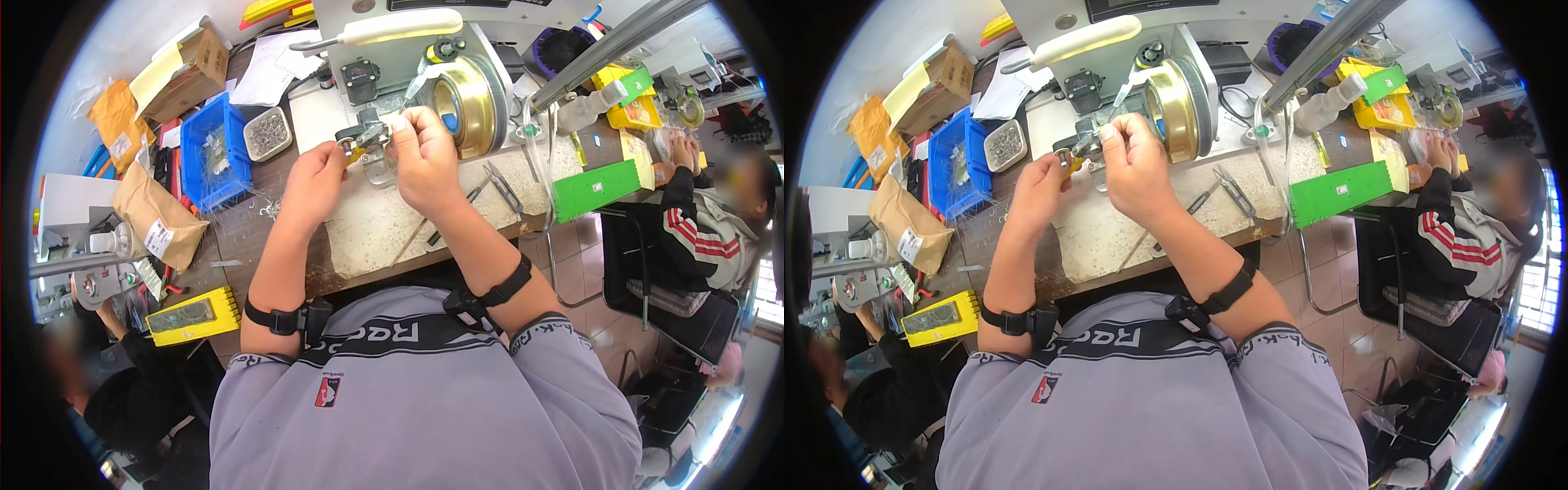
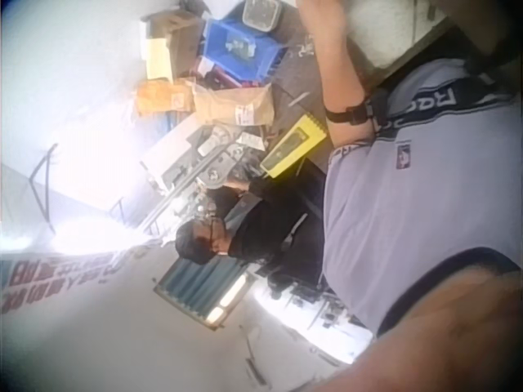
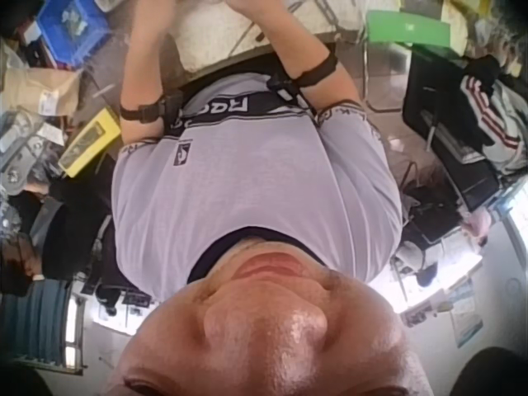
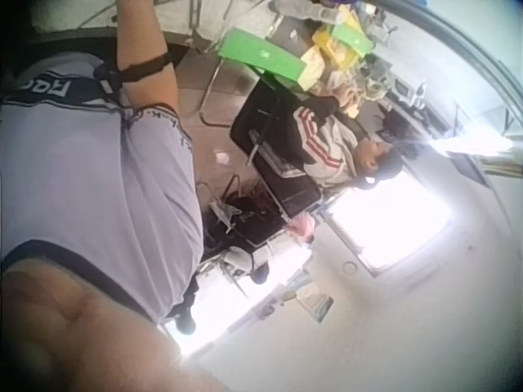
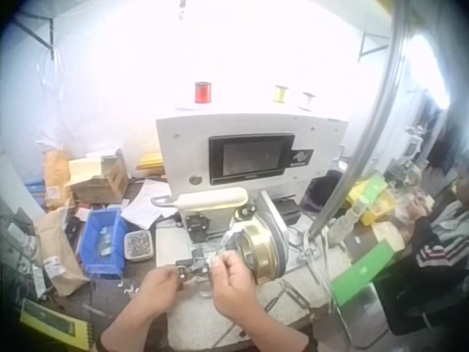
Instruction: Using a winding machine and glue to assemble and secure components.
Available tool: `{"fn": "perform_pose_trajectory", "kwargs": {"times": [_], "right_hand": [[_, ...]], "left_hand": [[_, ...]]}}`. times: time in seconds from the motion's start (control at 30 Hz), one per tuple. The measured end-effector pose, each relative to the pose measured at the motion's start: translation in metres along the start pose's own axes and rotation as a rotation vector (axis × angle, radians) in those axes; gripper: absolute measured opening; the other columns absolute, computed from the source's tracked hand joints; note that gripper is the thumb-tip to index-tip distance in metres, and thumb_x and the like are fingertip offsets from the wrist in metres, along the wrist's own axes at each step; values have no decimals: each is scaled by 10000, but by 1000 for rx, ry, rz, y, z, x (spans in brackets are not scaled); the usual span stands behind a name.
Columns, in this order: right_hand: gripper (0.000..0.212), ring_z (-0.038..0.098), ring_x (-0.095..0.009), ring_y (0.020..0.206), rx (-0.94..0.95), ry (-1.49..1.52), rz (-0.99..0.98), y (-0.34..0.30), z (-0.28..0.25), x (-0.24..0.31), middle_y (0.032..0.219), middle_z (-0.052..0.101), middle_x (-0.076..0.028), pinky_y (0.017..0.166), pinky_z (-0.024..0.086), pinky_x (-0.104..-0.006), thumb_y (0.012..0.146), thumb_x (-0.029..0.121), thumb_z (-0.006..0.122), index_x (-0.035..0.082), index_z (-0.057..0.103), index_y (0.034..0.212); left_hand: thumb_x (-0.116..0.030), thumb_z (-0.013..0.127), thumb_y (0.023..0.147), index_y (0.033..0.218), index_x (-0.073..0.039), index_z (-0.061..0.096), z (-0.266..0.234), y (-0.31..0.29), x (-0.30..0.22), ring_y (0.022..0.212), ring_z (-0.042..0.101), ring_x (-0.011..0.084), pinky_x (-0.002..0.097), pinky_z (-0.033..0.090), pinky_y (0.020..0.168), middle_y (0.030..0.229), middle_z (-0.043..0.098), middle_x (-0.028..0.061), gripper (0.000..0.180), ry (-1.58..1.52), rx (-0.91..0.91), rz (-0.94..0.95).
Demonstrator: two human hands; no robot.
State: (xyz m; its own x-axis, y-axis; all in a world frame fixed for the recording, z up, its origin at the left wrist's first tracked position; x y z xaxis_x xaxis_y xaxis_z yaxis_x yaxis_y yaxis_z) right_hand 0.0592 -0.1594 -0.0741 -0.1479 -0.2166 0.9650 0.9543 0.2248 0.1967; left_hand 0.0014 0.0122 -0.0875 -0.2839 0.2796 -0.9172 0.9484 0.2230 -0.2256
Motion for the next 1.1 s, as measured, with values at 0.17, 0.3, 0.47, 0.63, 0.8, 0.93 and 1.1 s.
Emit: {"fn": "perform_pose_trajectory", "kwargs": {"times": [0.17,0.3,0.47,0.63,0.8,0.93,1.1], "right_hand": [[124,490,-44,715,25,-17,53,1,-1,0,824,543,25,646,443,-217,1090,148,549,57,540,1008],[143,440,-15,650,-27,17,-2,2,0,-5,747,522,54,556,384,-227,1065,145,585,35,558,978],[136,442,-15,661,-7,95,2,1,4,-4,753,524,50,563,383,-220,1065,136,582,43,563,968],[138,522,-64,738,30,120,53,-1,0,-7,825,569,6,703,462,-230,1091,176,549,66,566,1009],[184,560,-104,741,-34,407,138,-5,2,-9,875,598,-16,739,486,-259,1096,201,534,44,594,1021],[186,564,-109,741,-26,439,142,-4,0,-8,888,604,-22,746,490,-263,1092,204,550,40,598,1017],[139,557,-81,741,-24,230,140,-4,3,1,842,605,-4,728,468,-243,1067,179,592,51,603,1014]], "left_hand": [[-253,564,1050,1015,30,706,-10,-18,-23,746,658,288,384,514,726,839,692,169,318,304,-124,68],[-148,607,987,1135,72,695,2,-44,-28,846,694,419,482,535,788,906,709,253,279,507,-338,483],[-107,631,888,1416,244,378,46,-52,0,1278,540,547,531,435,1105,1360,515,452,683,570,-277,576],[-143,653,881,1461,226,339,38,-54,-2,1344,506,529,506,414,1137,1448,460,436,756,577,-191,581],[-203,620,990,1384,50,593,12,-38,-5,1268,643,354,384,464,1081,1299,681,270,469,214,-162,250],[-265,563,1042,1180,61,656,15,-22,-11,923,695,255,371,526,858,1050,734,195,366,99,-141,168],[-311,506,1091,1043,7,642,27,-7,-3,817,565,144,317,471,773,910,665,63,349,-60,-111,149]]}}
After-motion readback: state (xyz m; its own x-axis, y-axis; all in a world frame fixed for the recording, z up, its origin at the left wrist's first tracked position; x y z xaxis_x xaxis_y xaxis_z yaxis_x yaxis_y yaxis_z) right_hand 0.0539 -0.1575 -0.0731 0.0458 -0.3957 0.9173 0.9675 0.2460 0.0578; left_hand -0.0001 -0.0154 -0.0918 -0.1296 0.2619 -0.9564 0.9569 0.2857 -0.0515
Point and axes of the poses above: each hand's wrist, its own y-axis towards the middle knuckle, its own z-axis out of the palm, x = y × z, the point moved 4 cm from there along y, towards the middle knuckle
